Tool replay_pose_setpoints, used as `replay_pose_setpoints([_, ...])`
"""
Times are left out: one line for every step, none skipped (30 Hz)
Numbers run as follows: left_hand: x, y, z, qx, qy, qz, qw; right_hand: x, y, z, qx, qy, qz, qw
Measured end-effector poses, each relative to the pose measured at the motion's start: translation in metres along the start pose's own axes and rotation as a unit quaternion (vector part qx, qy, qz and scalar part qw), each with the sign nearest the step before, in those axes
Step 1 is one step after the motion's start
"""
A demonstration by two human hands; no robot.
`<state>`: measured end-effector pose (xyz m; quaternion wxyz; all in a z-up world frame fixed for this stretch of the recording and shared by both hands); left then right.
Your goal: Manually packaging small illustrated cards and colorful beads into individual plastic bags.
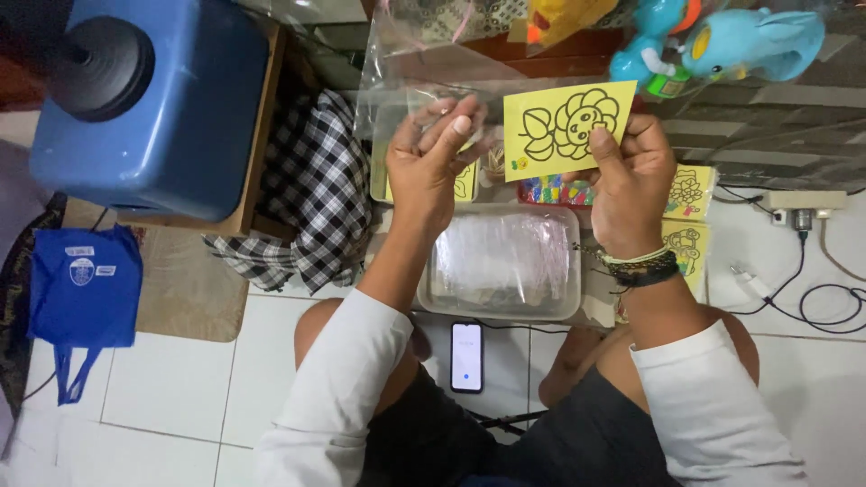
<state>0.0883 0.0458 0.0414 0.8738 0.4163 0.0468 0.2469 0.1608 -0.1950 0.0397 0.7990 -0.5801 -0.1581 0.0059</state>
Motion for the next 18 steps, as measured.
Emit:
replay_pose_setpoints([-0.001,-0.002,0.003,0.0,-0.003,0.0,1.0,-0.001,0.0,0.001,0.0,0.002,-0.003,1.0])
replay_pose_setpoints([-0.003,-0.004,0.003,0.01,0.005,-0.003,1.0,-0.001,0.003,0.002,0.012,0.009,0.002,1.0])
replay_pose_setpoints([-0.006,-0.006,0.003,0.021,0.015,-0.008,1.0,-0.002,0.005,0.002,0.025,0.016,0.008,1.0])
replay_pose_setpoints([-0.005,-0.006,0.004,0.021,0.013,-0.008,1.0,-0.003,0.002,0.005,0.025,0.018,0.006,1.0])
replay_pose_setpoints([-0.005,-0.007,0.006,0.031,0.003,-0.012,0.999,-0.005,0.0,0.01,0.025,0.012,0.008,1.0])
replay_pose_setpoints([-0.006,-0.008,0.007,0.041,-0.006,-0.016,0.999,-0.007,-0.002,0.015,0.024,0.006,0.011,1.0])
replay_pose_setpoints([-0.005,-0.007,0.006,0.041,-0.007,-0.016,0.999,-0.007,-0.002,0.013,0.025,0.007,0.011,1.0])
replay_pose_setpoints([-0.003,-0.005,0.006,0.032,-0.013,-0.012,0.999,-0.006,-0.002,0.01,0.026,0.01,0.013,1.0])
replay_pose_setpoints([-0.002,-0.003,0.006,0.023,-0.019,-0.008,1.0,-0.006,-0.002,0.008,0.027,0.013,0.016,0.999])
replay_pose_setpoints([-0.003,0.0,0.007,0.023,-0.019,-0.008,1.0,-0.006,-0.001,0.007,0.027,0.013,0.016,0.999])
replay_pose_setpoints([-0.003,0.004,0.009,0.023,-0.022,-0.003,0.999,-0.006,-0.001,0.006,0.032,0.016,0.021,0.999])
replay_pose_setpoints([-0.004,0.007,0.011,0.023,-0.025,0.002,0.999,-0.006,0.0,0.005,0.036,0.018,0.026,0.999])
replay_pose_setpoints([-0.004,0.004,0.009,0.023,-0.025,0.001,0.999,-0.007,0.003,0.006,0.036,0.019,0.026,0.999])
replay_pose_setpoints([-0.004,0.0,0.008,0.033,-0.026,0.003,0.999,-0.008,0.007,0.007,0.049,0.019,0.036,0.998])
replay_pose_setpoints([-0.003,-0.002,0.007,0.044,-0.028,0.005,0.999,-0.008,0.011,0.009,0.063,0.018,0.045,0.997])
replay_pose_setpoints([-0.005,-0.005,0.007,0.044,-0.027,0.005,0.999,-0.01,0.012,0.012,0.063,0.018,0.045,0.997])
replay_pose_setpoints([-0.006,-0.01,0.005,0.059,-0.021,-0.002,0.998,-0.012,0.015,0.015,0.075,0.015,0.061,0.995])
replay_pose_setpoints([-0.008,-0.014,0.004,0.074,-0.014,-0.008,0.997,-0.015,0.018,0.019,0.087,0.012,0.077,0.993])
Point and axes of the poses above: each hand's wrist, its own x-axis towards the middle knuckle, its own z-axis out of the palm, y = z × x, the point moved 9 cm from there along x, towards the middle knuckle, and after that the axes turned 4 degrees about -y, right-handed, at the moved point
